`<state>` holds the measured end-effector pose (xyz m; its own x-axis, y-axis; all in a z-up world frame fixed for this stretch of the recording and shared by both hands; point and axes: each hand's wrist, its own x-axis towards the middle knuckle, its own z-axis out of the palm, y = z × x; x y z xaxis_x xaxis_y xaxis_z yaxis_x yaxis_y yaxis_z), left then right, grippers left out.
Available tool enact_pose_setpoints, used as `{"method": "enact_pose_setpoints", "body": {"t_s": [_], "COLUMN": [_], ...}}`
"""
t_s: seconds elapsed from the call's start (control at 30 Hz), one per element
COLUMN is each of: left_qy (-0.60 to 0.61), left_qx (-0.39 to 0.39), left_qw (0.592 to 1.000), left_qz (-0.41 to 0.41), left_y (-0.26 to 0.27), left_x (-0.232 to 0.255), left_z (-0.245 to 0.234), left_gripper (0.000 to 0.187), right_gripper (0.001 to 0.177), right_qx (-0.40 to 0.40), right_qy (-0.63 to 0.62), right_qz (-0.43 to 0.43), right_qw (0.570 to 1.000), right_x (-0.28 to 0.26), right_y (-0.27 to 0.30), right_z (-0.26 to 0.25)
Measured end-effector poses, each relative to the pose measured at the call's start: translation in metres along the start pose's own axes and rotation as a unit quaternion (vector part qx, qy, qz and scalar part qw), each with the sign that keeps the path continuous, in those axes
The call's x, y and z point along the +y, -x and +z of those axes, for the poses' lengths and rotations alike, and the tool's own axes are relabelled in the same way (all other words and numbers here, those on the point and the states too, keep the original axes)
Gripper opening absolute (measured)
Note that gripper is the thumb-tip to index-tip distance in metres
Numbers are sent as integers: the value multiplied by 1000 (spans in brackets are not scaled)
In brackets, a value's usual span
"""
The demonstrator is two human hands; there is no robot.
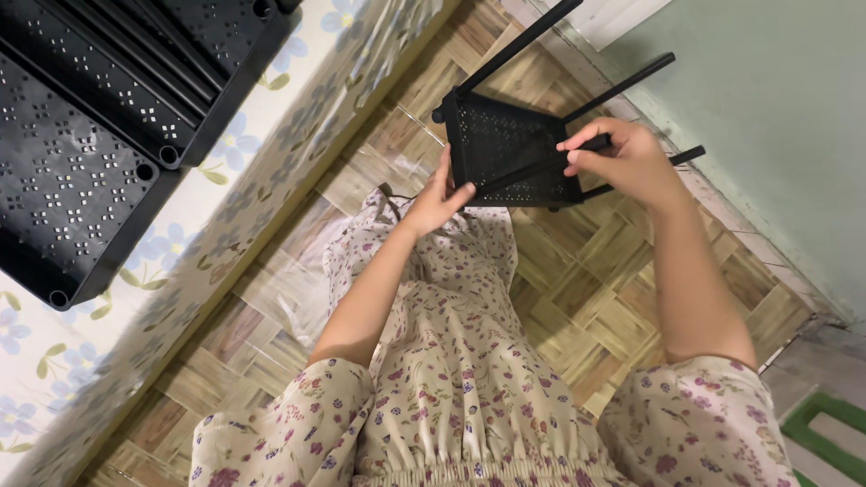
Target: The person assembles black plastic trays by inserting cylindrical rods into corner holes. They handle multiple trays and rods, repeatedly inserting and removing the rods to fit them into the trays.
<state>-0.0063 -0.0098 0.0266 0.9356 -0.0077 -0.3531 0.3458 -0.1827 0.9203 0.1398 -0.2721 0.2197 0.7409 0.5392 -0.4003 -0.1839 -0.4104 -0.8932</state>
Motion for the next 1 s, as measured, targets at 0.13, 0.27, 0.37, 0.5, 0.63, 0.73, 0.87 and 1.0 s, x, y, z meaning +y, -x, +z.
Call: {"method": "enact_pose_setpoints", "body": {"t_s": [0.13, 0.27, 0.37, 0.5, 0.63, 0.73, 0.87, 1.0], "left_qy": [-75, -131, -140, -127, -203, -272, -284, -292], "left_qx": [-9, -1, 28, 20, -65, -88, -61, -20], "left_qw": [997, 990, 989, 990, 969, 958, 957, 955], "left_qz": [-9, 52, 44, 50, 128, 3, 2, 41], "left_y": [6, 6, 4, 11, 14, 12, 12, 15], "left_x": [18, 25, 34, 44, 53, 58, 50, 35], "left_z": [0, 15, 24, 15, -9, -8, 1, 3], "left_gripper": [80, 60, 56, 56, 89, 95, 87, 81], "right_gripper": [11, 35, 58, 35, 30, 29, 30, 31], "right_qx": [8, -4, -20, 24, 41, 35, 6, -84], "right_qy": [339, 728, 706, 680, 651, 658, 652, 631], "right_qz": [19, -130, -158, -233, -337, -359, -328, -183], "right_qw": [941, 673, 690, 694, 679, 661, 683, 749], "right_x": [-11, 4, 26, 54, 72, 75, 72, 75], "right_y": [4, 5, 4, 2, 1, -1, -10, -23], "right_z": [-3, 37, 88, 100, 93, 96, 100, 107]}}
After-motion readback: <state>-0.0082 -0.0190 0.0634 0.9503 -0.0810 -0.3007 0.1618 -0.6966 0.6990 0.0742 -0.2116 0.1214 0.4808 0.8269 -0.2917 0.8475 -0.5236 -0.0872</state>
